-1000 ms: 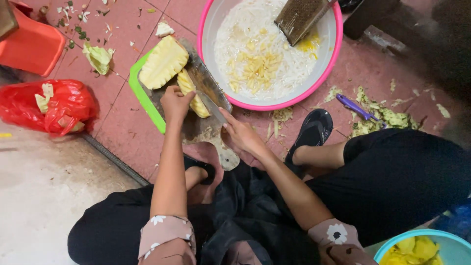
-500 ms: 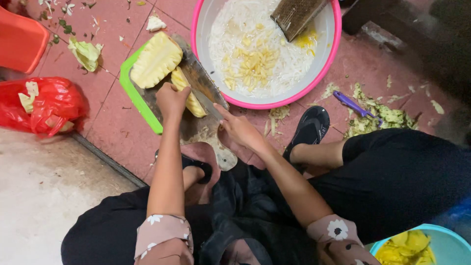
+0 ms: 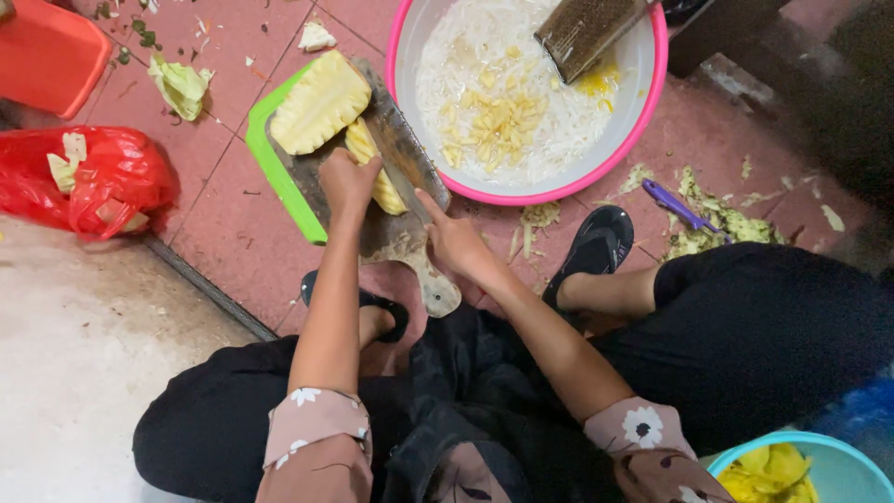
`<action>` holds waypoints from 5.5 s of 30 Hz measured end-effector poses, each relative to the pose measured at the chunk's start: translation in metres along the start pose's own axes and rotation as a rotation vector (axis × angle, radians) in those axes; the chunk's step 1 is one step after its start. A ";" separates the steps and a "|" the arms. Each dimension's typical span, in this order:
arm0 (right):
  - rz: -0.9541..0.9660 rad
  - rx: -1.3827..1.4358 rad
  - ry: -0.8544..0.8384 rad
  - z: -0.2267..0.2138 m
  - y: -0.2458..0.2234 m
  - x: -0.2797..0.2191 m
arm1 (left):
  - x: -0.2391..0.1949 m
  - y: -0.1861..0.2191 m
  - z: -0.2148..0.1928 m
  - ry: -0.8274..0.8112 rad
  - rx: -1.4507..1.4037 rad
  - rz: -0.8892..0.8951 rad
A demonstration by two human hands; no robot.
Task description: Cutting pineapple and other vegetables into small pieces on a cutting board while sitting on the kitchen floor.
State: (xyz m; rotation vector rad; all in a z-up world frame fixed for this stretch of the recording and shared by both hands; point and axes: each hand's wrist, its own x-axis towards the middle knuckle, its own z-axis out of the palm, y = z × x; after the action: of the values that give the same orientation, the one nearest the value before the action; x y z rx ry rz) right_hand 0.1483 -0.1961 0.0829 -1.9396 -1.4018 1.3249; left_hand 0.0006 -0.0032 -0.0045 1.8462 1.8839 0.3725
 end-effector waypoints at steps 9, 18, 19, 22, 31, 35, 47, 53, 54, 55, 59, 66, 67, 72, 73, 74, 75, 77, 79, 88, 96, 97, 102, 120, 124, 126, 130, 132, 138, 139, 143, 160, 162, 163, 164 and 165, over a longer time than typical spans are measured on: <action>0.008 0.043 0.070 0.052 0.010 0.000 | 0.006 0.004 0.000 -0.021 -0.068 0.004; -0.102 -0.437 0.152 -0.006 -0.011 -0.022 | 0.023 -0.042 0.035 -0.033 -0.475 -0.220; -0.111 -0.603 0.219 -0.003 -0.007 -0.018 | 0.020 -0.039 0.029 -0.033 -0.534 -0.204; -0.204 -0.901 0.405 0.014 0.025 -0.004 | 0.013 -0.025 -0.007 -0.070 -0.625 -0.175; -0.284 -0.961 0.592 0.050 0.095 0.017 | -0.023 -0.020 -0.028 -0.136 -0.803 -0.055; -0.118 -0.700 0.356 0.066 0.097 0.031 | -0.051 0.005 -0.054 0.202 -0.626 0.129; -0.105 -0.858 0.404 0.046 0.010 -0.009 | -0.018 -0.013 -0.030 0.371 -0.213 0.645; -0.115 -0.793 0.434 0.040 -0.002 -0.001 | -0.032 0.006 -0.039 0.338 -0.223 0.712; -0.111 -0.793 0.436 0.043 -0.002 0.000 | -0.032 0.005 -0.036 0.336 -0.225 0.714; -0.110 -0.826 0.446 0.045 -0.002 0.001 | -0.032 0.003 -0.034 0.352 -0.220 0.733; -0.137 -0.919 0.502 0.034 -0.010 0.010 | -0.037 0.010 -0.016 0.398 -0.167 0.782; -0.164 -0.768 0.497 0.046 0.002 0.024 | -0.035 0.010 -0.019 0.472 -0.186 0.818; -0.159 -0.772 0.505 0.045 0.000 0.022 | -0.034 0.006 -0.014 0.470 -0.178 0.815; -0.158 -0.861 0.514 0.046 0.001 0.018 | -0.039 0.003 -0.011 0.497 -0.179 0.787; -0.154 -0.851 0.532 0.045 0.003 0.020 | -0.038 0.007 -0.014 0.505 -0.175 0.796; -0.150 -0.842 0.550 0.043 0.005 0.022 | -0.038 0.011 -0.017 0.514 -0.170 0.805; -0.151 -0.845 0.551 0.045 0.016 0.030 | -0.038 0.011 -0.014 0.515 -0.173 0.804; -0.164 -0.938 0.630 0.045 0.038 0.045 | -0.037 0.015 -0.007 0.493 -0.255 0.806; -0.167 -0.980 0.644 0.041 0.048 0.047 | -0.035 0.015 0.003 0.501 -0.252 0.807; -0.032 -0.371 0.186 0.068 0.052 0.058 | -0.041 0.033 -0.034 0.553 -0.117 0.823; -0.056 -0.474 0.283 0.077 0.033 0.048 | -0.030 0.016 -0.019 0.442 -0.215 0.801; -0.067 -0.483 0.298 0.075 0.032 0.048 | -0.029 0.019 -0.021 0.420 -0.228 0.799; -0.094 -0.491 0.341 0.084 0.042 0.060 | -0.015 0.009 -0.003 0.399 -0.218 0.794; -0.014 -0.268 0.128 0.076 0.098 0.080 | 0.029 -0.052 0.003 0.537 -0.966 0.004; 0.075 -0.177 0.260 0.019 0.071 -0.001 | 0.009 -0.060 -0.045 0.155 -1.332 -0.177; 0.136 -0.115 0.371 0.010 0.075 -0.011 | 0.005 -0.076 -0.043 -0.047 -1.551 -0.230; 0.244 0.071 0.470 0.034 0.091 0.019 | -0.019 -0.083 -0.028 -0.471 -1.576 -0.400; 0.252 0.136 0.468 0.051 0.090 0.029 | -0.028 -0.089 -0.022 -0.540 -1.511 -0.449; 0.223 0.238 0.411 0.098 0.050 0.032 | -0.022 -0.101 -0.027 -0.441 -1.359 -0.497; 0.187 0.256 0.395 0.104 0.040 0.030 | -0.020 -0.111 -0.021 -0.411 -1.364 -0.503; 0.149 0.246 0.291 0.109 0.039 0.030 | -0.002 -0.123 -0.003 -0.299 -1.222 -0.546; 0.140 -0.132 0.235 0.063 0.015 0.025 | 0.012 -0.080 -0.022 -0.622 -1.005 -0.420; 0.143 -0.152 0.261 0.053 0.021 0.038 | 0.014 -0.084 -0.009 -0.507 -0.901 -0.344; 0.146 -0.153 0.294 0.048 0.028 0.049 | 0.016 -0.086 -0.002 -0.368 -0.727 -0.275; 0.148 -0.154 0.328 0.043 0.034 0.061 | 0.019 -0.087 0.005 -0.230 -0.554 -0.205; 0.146 -0.152 0.335 0.038 0.036 0.063 | 0.017 -0.083 0.004 -0.229 -0.555 -0.197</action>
State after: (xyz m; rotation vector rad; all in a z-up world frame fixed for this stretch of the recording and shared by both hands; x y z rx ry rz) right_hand 0.1373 -0.1621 0.0088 -2.2756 -1.2445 0.9153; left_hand -0.0687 0.0080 -0.0524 1.2681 1.5842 0.5268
